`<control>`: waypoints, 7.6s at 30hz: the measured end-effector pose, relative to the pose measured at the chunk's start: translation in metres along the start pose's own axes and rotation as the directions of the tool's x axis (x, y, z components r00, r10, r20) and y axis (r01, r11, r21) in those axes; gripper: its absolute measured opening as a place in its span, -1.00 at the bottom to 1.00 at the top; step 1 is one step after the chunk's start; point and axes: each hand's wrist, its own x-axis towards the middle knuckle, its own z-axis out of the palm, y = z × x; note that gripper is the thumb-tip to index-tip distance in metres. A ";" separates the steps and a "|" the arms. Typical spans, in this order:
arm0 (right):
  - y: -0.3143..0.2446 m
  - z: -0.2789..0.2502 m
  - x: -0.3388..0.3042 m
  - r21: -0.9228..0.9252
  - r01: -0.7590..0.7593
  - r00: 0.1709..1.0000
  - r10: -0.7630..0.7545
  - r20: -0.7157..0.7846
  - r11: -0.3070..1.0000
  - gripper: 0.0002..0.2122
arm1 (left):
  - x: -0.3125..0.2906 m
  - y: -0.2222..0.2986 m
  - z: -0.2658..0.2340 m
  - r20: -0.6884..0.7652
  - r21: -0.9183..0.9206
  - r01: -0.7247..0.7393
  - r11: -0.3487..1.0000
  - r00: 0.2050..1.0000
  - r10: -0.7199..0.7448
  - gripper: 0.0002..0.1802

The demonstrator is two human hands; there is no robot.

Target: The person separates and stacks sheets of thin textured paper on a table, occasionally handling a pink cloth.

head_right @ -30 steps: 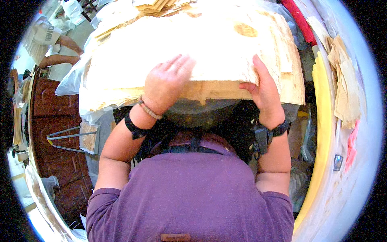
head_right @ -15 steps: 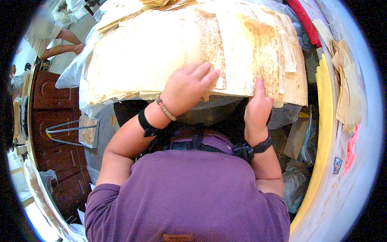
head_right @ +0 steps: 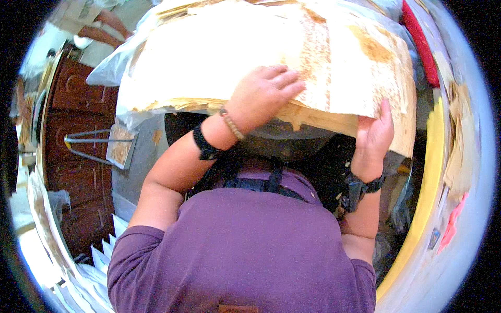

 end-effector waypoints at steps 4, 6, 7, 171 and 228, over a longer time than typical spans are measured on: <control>0.009 0.023 -0.025 -0.398 0.248 0.963 -0.271 0.000 0.883 -0.62 | -0.008 0.004 -0.002 0.030 -0.048 0.034 0.998 0.999 -0.032 -0.64; 0.009 0.057 -0.049 -0.628 0.247 0.937 -0.347 -0.038 0.738 -0.66 | -0.008 0.003 -0.003 0.037 -0.068 0.016 0.998 0.999 -0.013 -0.62; 0.011 0.055 -0.050 -0.631 0.256 0.930 -0.365 -0.046 0.732 -0.66 | -0.007 0.002 -0.008 0.072 -0.126 0.028 0.992 0.997 -0.019 -0.59; -0.030 -0.011 0.049 -0.732 0.405 0.866 0.026 0.499 0.548 -0.76 | 0.032 -0.111 -0.035 0.516 -0.643 0.556 0.526 0.823 -0.239 -0.75; 0.007 0.006 0.060 -0.745 0.666 0.705 -0.338 0.624 0.014 -0.70 | 0.171 -0.329 0.064 0.412 0.378 0.429 0.820 0.716 -0.564 -0.27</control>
